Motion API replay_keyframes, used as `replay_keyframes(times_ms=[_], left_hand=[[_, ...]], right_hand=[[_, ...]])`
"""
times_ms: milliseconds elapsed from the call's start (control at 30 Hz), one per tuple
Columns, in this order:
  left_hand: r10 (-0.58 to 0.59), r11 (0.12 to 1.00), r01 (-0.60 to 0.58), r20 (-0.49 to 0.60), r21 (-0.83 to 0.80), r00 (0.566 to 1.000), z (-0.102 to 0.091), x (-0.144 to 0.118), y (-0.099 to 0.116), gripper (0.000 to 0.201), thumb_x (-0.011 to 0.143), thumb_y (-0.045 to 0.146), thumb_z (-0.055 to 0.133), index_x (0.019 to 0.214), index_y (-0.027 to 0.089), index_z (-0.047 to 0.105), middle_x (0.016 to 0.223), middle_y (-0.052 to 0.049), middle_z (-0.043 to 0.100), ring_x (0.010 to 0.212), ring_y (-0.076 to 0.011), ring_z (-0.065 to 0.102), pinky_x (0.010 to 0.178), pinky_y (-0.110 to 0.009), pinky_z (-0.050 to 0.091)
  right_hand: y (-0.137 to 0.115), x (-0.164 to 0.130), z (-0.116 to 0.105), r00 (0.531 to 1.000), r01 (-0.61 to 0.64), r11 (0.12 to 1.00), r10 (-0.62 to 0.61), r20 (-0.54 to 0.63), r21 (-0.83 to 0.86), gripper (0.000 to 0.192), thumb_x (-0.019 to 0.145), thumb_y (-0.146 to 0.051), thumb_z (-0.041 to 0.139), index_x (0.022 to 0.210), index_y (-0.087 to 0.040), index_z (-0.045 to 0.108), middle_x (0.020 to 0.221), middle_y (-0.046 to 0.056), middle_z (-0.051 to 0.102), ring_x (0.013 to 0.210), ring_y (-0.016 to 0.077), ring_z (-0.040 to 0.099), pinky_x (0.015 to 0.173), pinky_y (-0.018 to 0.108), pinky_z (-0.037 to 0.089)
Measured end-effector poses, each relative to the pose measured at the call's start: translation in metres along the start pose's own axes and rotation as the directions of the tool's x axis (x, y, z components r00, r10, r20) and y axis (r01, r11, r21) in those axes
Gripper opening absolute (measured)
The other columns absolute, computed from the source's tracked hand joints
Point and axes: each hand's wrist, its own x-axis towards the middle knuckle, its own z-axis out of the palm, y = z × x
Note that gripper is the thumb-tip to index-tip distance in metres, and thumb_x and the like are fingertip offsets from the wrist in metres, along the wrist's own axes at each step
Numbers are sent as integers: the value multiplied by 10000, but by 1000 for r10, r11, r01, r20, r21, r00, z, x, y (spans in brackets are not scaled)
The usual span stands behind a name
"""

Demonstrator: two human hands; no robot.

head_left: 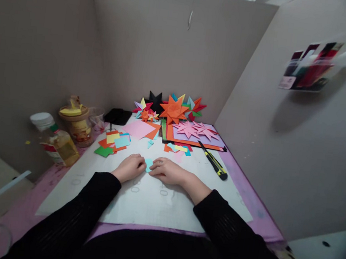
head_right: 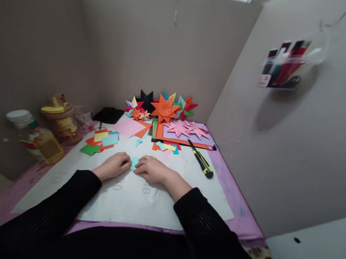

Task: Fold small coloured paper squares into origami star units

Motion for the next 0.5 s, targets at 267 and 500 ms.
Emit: replay_keyframes(times_ms=[267,500], left_hand=[[-47,998,46,6,52,999,0,1,5,205,791,242,428,710,169,601,743,-56,580,754,-181,533,723,-277,393],[-99,990,96,22,101,995,0,1,9,204,781,231,435,721,165,619,766,-67,594,761,-192,537,711,-285,397]], right_hand=[[-2,-1,1,997,-67,997,68,-20,48,358,769,-84,538,1106,-186,602,920,63,657,878,169,546,857,326,411],[2,-2,4,999,-16,1000,17,-38,24,202,821,-159,540,943,-218,689,944,65,662,899,165,556,846,313,412]])
